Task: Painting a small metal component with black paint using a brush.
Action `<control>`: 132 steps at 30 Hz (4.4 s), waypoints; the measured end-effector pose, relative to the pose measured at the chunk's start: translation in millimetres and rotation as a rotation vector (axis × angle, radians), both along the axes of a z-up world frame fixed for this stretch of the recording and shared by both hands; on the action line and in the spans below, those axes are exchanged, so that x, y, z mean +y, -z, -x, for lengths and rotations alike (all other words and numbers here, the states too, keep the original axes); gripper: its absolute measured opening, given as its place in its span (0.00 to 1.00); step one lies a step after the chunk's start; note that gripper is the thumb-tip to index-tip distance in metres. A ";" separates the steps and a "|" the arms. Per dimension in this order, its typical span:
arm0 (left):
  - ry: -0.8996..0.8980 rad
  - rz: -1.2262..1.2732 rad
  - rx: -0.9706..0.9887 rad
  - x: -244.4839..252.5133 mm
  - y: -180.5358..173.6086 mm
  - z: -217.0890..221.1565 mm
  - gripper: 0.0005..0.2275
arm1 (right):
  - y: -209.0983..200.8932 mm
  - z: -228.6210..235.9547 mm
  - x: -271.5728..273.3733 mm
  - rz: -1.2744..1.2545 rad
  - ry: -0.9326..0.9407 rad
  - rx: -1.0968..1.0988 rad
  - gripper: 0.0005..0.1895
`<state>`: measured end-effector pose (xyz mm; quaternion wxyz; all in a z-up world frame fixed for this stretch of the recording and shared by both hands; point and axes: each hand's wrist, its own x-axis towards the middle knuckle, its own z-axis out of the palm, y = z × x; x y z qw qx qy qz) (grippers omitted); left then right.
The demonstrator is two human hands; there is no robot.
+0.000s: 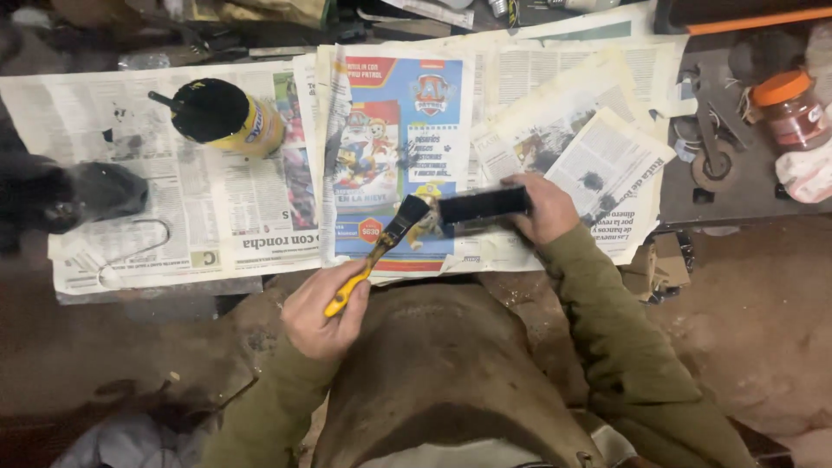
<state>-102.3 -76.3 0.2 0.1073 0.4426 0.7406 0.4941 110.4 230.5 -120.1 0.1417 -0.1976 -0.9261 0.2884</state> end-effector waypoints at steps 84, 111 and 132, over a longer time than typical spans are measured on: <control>-0.142 0.234 -0.141 -21.0 -69.4 14.8 0.05 | 10.2 -33.5 -49.0 0.729 0.225 0.202 0.21; 0.567 0.141 -1.134 -23.6 5.2 96.7 0.15 | -19.5 -150.0 -332.9 0.897 0.870 1.353 0.33; 1.367 0.693 -0.874 -109.5 24.0 -381.4 0.13 | 20.6 -403.2 -800.0 0.356 1.492 1.847 0.29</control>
